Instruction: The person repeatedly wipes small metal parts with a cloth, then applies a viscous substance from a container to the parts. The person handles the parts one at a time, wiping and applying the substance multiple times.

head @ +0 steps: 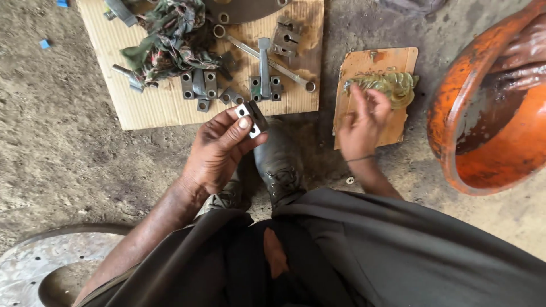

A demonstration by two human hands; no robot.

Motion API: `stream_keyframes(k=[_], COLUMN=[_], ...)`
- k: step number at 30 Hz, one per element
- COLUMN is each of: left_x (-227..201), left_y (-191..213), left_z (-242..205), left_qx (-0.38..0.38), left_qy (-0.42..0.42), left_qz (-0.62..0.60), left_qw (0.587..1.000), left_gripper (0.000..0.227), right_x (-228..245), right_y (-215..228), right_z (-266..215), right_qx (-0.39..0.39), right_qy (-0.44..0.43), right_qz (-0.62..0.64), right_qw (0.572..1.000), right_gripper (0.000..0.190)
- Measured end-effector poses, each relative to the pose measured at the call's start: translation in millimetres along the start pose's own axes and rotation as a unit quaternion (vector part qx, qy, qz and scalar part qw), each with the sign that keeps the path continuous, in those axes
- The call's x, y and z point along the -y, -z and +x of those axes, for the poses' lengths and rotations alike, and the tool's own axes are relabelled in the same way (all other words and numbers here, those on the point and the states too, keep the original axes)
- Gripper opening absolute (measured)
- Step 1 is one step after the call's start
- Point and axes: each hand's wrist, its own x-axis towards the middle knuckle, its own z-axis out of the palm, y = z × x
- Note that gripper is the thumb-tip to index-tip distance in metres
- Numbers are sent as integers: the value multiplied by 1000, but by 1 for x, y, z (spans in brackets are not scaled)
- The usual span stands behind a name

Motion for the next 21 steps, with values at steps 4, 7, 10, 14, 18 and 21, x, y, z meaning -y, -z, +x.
stream_keyframes(k=[4,7,10,14,18,21], left_x=[3,4,2,3,8,9], left_y=[-1,-4,-3,1,2,-1], left_z=[2,3,-1,3,8,11], left_qx=[46,68,48,67,54,51], left_qy=[15,6,29,9,14,19], left_qz=[-92,-91,-28,-16,-21,-16], left_qw=[995,994,998,998,998,998], left_gripper=[22,20,39,33,34,35], right_x=[-60,-79,-83,-63,-9,42], right_y=[-9,-25,-34,-25,12,25], right_z=[-3,-5,-7,-4,0,0], right_qx=[-4,17,13,11,198,307], right_qy=[23,22,11,-25,-127,38], right_qz=[-131,-145,-145,120,572,581], right_qw=[991,989,989,992,786,753], right_gripper=[84,90,79,53,42,43])
